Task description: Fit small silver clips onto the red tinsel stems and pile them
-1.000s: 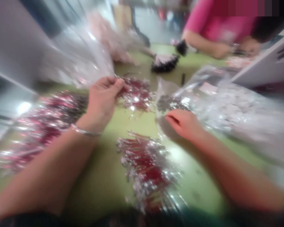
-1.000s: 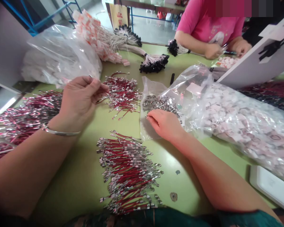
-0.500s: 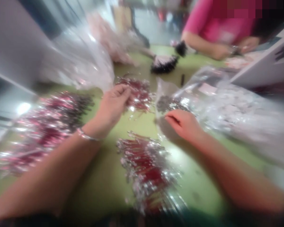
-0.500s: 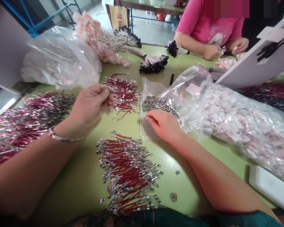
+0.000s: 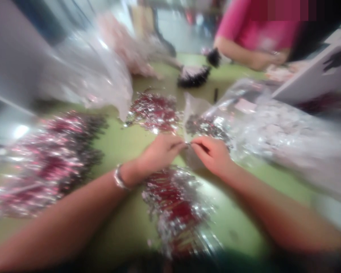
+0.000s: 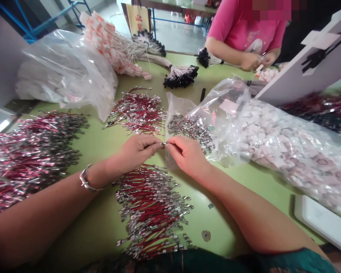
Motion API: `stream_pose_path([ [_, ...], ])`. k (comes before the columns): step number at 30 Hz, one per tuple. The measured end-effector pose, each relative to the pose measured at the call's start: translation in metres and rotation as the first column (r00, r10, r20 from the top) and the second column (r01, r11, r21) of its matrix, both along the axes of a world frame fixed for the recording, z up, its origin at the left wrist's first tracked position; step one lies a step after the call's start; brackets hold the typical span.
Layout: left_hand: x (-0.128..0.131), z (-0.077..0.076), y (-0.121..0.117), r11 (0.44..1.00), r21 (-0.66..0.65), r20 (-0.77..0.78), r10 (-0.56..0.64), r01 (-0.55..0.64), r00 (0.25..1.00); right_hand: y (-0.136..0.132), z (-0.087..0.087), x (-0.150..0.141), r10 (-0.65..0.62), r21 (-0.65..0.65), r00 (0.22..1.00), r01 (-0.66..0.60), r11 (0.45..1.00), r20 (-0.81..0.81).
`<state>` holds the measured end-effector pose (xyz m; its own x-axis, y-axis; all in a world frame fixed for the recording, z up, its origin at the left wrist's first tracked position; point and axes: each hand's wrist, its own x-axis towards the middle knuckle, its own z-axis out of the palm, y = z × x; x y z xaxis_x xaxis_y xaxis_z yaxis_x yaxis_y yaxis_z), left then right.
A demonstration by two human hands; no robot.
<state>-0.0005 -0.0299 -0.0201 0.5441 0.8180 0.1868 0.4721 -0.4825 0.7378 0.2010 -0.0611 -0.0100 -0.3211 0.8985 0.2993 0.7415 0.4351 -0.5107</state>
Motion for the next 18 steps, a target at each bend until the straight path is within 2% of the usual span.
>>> stream_pose_path([
  [6, -0.001, 0.002, -0.001, 0.999, -0.009, -0.007, -0.031, 0.031, 1.0, 0.0, 0.002, 0.0, -0.02, -0.03, 0.998, 0.018, 0.999, -0.053],
  [10, -0.001, -0.001, -0.002, 0.997, 0.071, -0.068, -0.034, 0.039, 0.997, 0.002, 0.003, 0.003, 0.064, -0.04, 0.998, -0.064, 0.997, 0.011],
  [13, -0.003, 0.0, -0.005, 0.972, 0.212, -0.246, -0.048, 0.102, 0.968, 0.003, 0.008, 0.007, 0.124, -0.108, 0.991, -0.119, 0.987, 0.045],
  [15, -0.003, 0.001, -0.008, 0.933, 0.31, -0.384, -0.053, 0.183, 0.922, 0.003, 0.011, 0.008, 0.141, -0.184, 0.989, -0.132, 0.974, 0.039],
  [18, -0.002, 0.001, -0.014, 0.872, 0.378, -0.491, -0.095, 0.31, 0.866, 0.001, 0.016, 0.006, 0.151, -0.295, 0.988, -0.134, 0.946, 0.036],
])
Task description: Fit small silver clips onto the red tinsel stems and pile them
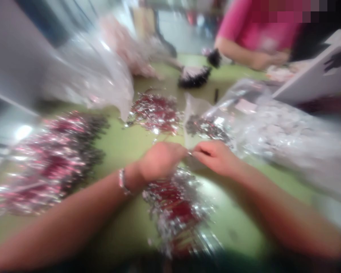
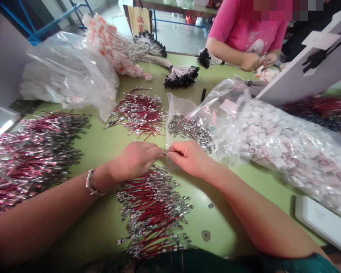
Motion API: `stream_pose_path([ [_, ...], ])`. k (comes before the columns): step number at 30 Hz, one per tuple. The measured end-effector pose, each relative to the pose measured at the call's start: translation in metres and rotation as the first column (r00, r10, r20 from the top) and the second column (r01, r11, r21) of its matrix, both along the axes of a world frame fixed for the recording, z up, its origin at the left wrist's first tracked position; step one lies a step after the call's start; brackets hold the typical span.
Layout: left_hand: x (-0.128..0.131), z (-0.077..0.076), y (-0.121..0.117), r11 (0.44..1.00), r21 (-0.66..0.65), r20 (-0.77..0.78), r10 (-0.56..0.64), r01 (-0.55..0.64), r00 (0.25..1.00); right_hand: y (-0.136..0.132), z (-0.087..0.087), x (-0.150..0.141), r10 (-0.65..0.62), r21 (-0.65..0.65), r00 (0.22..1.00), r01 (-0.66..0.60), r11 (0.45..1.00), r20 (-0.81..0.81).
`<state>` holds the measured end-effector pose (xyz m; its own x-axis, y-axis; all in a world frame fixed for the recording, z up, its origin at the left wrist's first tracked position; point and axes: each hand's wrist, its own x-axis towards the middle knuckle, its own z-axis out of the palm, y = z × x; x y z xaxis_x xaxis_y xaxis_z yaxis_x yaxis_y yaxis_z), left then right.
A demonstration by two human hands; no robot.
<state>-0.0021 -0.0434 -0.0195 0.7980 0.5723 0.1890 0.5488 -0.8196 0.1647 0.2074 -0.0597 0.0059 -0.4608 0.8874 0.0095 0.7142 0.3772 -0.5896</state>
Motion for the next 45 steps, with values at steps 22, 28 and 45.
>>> stream_pose_path([
  [22, -0.016, -0.006, 0.044, 0.909, -0.106, 0.074, 0.412, -0.404, 0.908, 0.033, -0.007, 0.035, -0.209, 0.312, 0.892, 0.081, 0.947, 0.4],
  [28, -0.011, 0.01, 0.036, 0.972, -0.093, 0.12, 0.228, -0.218, 0.966, 0.037, -0.017, 0.034, -0.176, 0.37, 0.811, -0.053, 0.928, 0.558],
  [45, -0.01, 0.021, 0.024, 0.859, -0.472, 0.122, 0.286, -0.198, 0.95, 0.029, -0.025, 0.009, -0.253, 0.415, 0.797, 0.003, 0.91, 0.549],
])
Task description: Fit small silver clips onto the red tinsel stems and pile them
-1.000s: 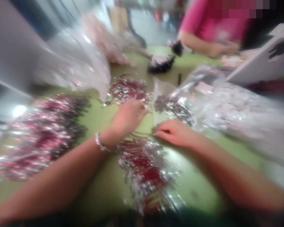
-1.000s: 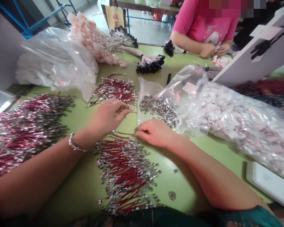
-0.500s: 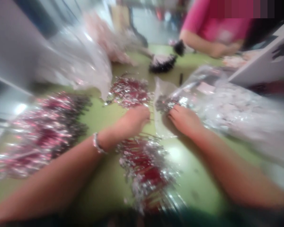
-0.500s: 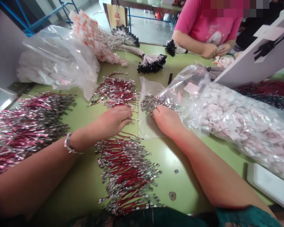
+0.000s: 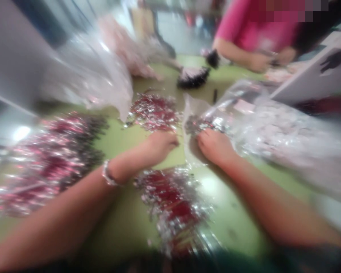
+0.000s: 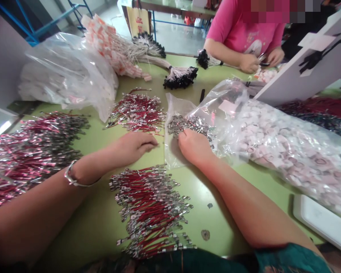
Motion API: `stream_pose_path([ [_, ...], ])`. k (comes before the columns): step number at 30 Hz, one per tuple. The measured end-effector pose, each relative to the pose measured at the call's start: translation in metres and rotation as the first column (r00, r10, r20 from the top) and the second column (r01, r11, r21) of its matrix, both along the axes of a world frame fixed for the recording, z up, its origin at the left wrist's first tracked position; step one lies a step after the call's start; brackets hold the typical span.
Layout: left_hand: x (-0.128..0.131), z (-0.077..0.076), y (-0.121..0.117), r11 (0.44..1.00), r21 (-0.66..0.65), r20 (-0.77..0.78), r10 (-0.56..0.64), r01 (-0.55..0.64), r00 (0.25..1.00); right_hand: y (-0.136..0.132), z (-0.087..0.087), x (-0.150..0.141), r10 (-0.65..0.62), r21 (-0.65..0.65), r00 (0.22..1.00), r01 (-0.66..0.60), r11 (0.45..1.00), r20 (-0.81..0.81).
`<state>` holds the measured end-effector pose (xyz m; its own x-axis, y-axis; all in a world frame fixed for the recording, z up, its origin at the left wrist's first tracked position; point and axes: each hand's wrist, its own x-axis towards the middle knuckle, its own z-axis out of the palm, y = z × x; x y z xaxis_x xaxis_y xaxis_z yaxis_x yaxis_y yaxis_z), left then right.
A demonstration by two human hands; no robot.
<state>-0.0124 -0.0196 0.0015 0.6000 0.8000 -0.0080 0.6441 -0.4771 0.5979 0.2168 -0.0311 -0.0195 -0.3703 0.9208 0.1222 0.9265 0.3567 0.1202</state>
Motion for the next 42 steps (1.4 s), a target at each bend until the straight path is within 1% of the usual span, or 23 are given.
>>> stream_pose_path([
  [2, 0.003, -0.008, 0.002, 0.993, -0.027, 0.129, 0.114, -0.111, 0.985, -0.001, 0.0, 0.001, -0.039, 0.053, 0.985, 0.049, 0.997, -0.166],
  [4, 0.006, -0.014, 0.001, 0.985, -0.091, 0.219, 0.164, -0.147, 0.962, -0.004, 0.001, 0.001, -0.039, 0.04, 0.93, 0.057, 0.998, -0.365],
  [7, 0.01, -0.022, -0.002, 0.975, -0.149, 0.316, 0.206, -0.166, 0.926, -0.011, 0.006, -0.006, 0.009, -0.047, 0.804, -0.047, 0.998, -0.594],
  [10, 0.012, -0.027, -0.005, 0.974, -0.166, 0.371, 0.206, -0.153, 0.906, -0.02, 0.013, -0.015, -0.029, -0.12, 0.691, -0.083, 0.989, -0.723],
  [13, 0.012, -0.03, -0.005, 0.977, -0.171, 0.389, 0.185, -0.126, 0.902, -0.026, 0.018, -0.023, -0.165, -0.25, 0.625, -0.05, 0.967, -0.763],
  [15, 0.011, -0.03, -0.005, 0.98, -0.155, 0.384, 0.177, -0.125, 0.906, -0.027, 0.02, -0.024, -0.215, -0.311, 0.621, -0.049, 0.949, -0.753],
  [17, 0.01, -0.03, -0.005, 0.986, -0.106, 0.363, 0.162, -0.132, 0.918, -0.026, 0.021, -0.024, -0.177, -0.288, 0.637, -0.075, 0.955, -0.75],
  [19, 0.009, -0.028, -0.007, 0.992, 0.008, 0.313, 0.12, -0.129, 0.942, -0.025, 0.024, -0.02, -0.125, -0.268, 0.659, -0.121, 0.956, -0.742],
  [20, 0.008, -0.027, -0.008, 0.99, 0.086, 0.274, 0.084, -0.112, 0.958, -0.024, 0.026, -0.018, -0.121, -0.289, 0.67, -0.146, 0.946, -0.733],
  [23, 0.008, -0.025, -0.013, 0.948, 0.317, 0.126, -0.05, 0.007, 0.991, -0.024, 0.032, -0.014, -0.202, -0.441, 0.694, -0.185, 0.878, -0.691],
  [25, 0.01, -0.024, -0.016, 0.908, 0.405, 0.022, -0.127, 0.107, 0.992, -0.026, 0.034, -0.014, -0.267, -0.524, 0.699, -0.18, 0.832, -0.663],
  [27, 0.011, -0.021, -0.016, 0.883, 0.441, -0.039, -0.161, 0.162, 0.986, -0.027, 0.035, -0.017, -0.321, -0.575, 0.705, -0.15, 0.804, -0.633],
  [28, 0.01, -0.019, -0.014, 0.878, 0.445, -0.042, -0.179, 0.179, 0.983, -0.028, 0.034, -0.018, -0.339, -0.584, 0.706, -0.13, 0.801, -0.622],
  [29, 0.009, -0.017, -0.01, 0.876, 0.442, -0.026, -0.204, 0.194, 0.979, -0.028, 0.033, -0.02, -0.342, -0.578, 0.707, -0.115, 0.808, -0.619],
  [31, 0.002, -0.011, 0.001, 0.879, 0.434, 0.042, -0.239, 0.198, 0.97, -0.027, 0.029, -0.022, -0.29, -0.515, 0.718, -0.11, 0.85, -0.633],
  [32, -0.004, -0.009, 0.009, 0.886, 0.432, 0.081, -0.226, 0.17, 0.971, -0.027, 0.027, -0.022, -0.237, -0.469, 0.729, -0.129, 0.874, -0.642],
  [33, -0.01, -0.008, 0.016, 0.894, 0.441, 0.118, -0.139, 0.074, 0.983, -0.026, 0.025, -0.023, -0.17, -0.426, 0.743, -0.168, 0.889, -0.647],
  [34, -0.016, -0.008, 0.024, 0.888, 0.457, 0.138, -0.016, -0.049, 0.99, -0.026, 0.023, -0.023, -0.096, -0.393, 0.755, -0.224, 0.892, -0.649],
  [35, -0.022, -0.01, 0.031, 0.863, 0.474, 0.139, 0.122, -0.174, 0.983, -0.026, 0.021, -0.022, -0.025, -0.375, 0.762, -0.29, 0.88, -0.647],
  [36, -0.027, -0.012, 0.037, 0.84, 0.481, 0.112, 0.224, -0.25, 0.968, -0.026, 0.02, -0.022, 0.037, -0.37, 0.764, -0.353, 0.859, -0.644],
  [38, -0.034, -0.019, 0.045, 0.836, 0.479, 0.0, 0.304, -0.267, 0.953, -0.025, 0.02, -0.019, 0.104, -0.36, 0.763, -0.416, 0.835, -0.638],
  [39, -0.035, -0.023, 0.047, 0.839, 0.475, -0.048, 0.325, -0.265, 0.944, -0.023, 0.021, -0.017, 0.106, -0.344, 0.768, -0.4, 0.85, -0.632],
  [42, -0.034, -0.028, 0.047, 0.839, 0.478, -0.106, 0.349, -0.26, 0.931, -0.014, 0.023, -0.004, 0.043, -0.225, 0.805, -0.217, 0.95, -0.592],
])
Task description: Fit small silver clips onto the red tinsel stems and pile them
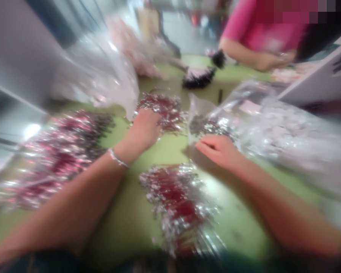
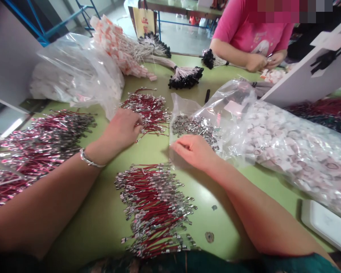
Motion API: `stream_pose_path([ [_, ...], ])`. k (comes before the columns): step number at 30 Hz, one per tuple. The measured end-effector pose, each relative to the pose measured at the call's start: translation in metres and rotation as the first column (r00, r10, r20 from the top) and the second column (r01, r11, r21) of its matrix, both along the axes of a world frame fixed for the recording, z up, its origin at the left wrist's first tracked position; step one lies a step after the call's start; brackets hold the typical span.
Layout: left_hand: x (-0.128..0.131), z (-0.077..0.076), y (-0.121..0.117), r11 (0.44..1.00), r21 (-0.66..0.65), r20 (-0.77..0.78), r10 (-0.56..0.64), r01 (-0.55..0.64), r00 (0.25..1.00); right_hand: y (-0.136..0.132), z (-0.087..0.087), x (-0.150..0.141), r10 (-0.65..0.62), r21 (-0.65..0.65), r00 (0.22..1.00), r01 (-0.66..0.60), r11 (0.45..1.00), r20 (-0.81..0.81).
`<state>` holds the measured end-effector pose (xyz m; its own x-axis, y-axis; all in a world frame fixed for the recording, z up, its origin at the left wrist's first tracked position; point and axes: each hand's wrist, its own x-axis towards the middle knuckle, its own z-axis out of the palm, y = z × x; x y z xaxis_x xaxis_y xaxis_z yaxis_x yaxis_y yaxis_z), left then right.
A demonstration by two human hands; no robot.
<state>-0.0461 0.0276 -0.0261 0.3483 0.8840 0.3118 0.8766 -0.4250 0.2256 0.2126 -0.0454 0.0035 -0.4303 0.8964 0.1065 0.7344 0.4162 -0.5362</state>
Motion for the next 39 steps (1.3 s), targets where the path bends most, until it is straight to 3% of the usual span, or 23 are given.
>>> stream_pose_path([
  [3, 0.003, 0.002, -0.004, 0.998, 0.027, -0.019, -0.049, 0.05, 0.999, 0.011, -0.001, 0.015, -0.143, 0.134, 0.989, 0.137, 0.981, 0.034],
  [6, 0.005, 0.006, -0.008, 0.995, 0.077, -0.028, -0.061, 0.063, 0.998, 0.018, -0.003, 0.026, -0.19, 0.186, 0.981, 0.177, 0.966, 0.051],
  [11, 0.006, 0.015, -0.015, 0.98, 0.193, 0.062, -0.056, 0.043, 0.996, 0.02, -0.006, 0.028, -0.181, 0.233, 0.976, 0.149, 0.961, 0.123],
  [16, 0.009, 0.02, -0.017, 0.981, 0.179, 0.219, -0.11, 0.071, 0.969, 0.017, -0.008, 0.024, -0.022, 0.129, 0.955, -0.017, 0.992, 0.296],
  [18, 0.009, 0.02, -0.017, 0.99, 0.099, 0.322, -0.126, 0.099, 0.938, 0.014, -0.009, 0.019, 0.019, 0.095, 0.913, -0.063, 0.993, 0.407],
  [20, 0.009, 0.019, -0.016, 0.998, 0.009, 0.458, -0.056, 0.059, 0.887, 0.011, -0.012, 0.015, 0.011, 0.107, 0.872, -0.072, 0.992, 0.49],
  [23, 0.007, 0.02, -0.015, 0.994, -0.088, 0.677, 0.104, -0.06, 0.729, 0.009, -0.015, 0.01, -0.032, 0.156, 0.83, -0.066, 0.985, 0.558],
  [27, 0.008, 0.024, -0.016, 0.976, -0.213, 0.845, 0.205, -0.04, 0.494, 0.01, -0.016, 0.011, -0.087, 0.18, 0.896, 0.008, 0.984, 0.435],
  [30, 0.008, 0.026, -0.016, 0.966, -0.258, 0.882, 0.223, 0.028, 0.416, 0.012, -0.017, 0.014, -0.128, 0.178, 0.944, 0.075, 0.981, 0.305],
  [33, 0.007, 0.031, -0.017, 0.972, -0.233, 0.891, 0.206, 0.018, 0.405, 0.013, -0.02, 0.016, -0.125, 0.206, 0.967, 0.079, 0.975, 0.22],
  [36, 0.01, 0.041, -0.023, 0.987, -0.159, 0.885, 0.154, -0.026, 0.44, 0.013, -0.02, 0.017, -0.113, 0.239, 0.985, 0.079, 0.968, 0.133],
  [39, 0.017, 0.05, -0.033, 0.992, -0.129, 0.883, 0.108, 0.014, 0.457, 0.011, -0.014, 0.014, -0.091, 0.19, 0.995, 0.082, 0.978, 0.044],
])
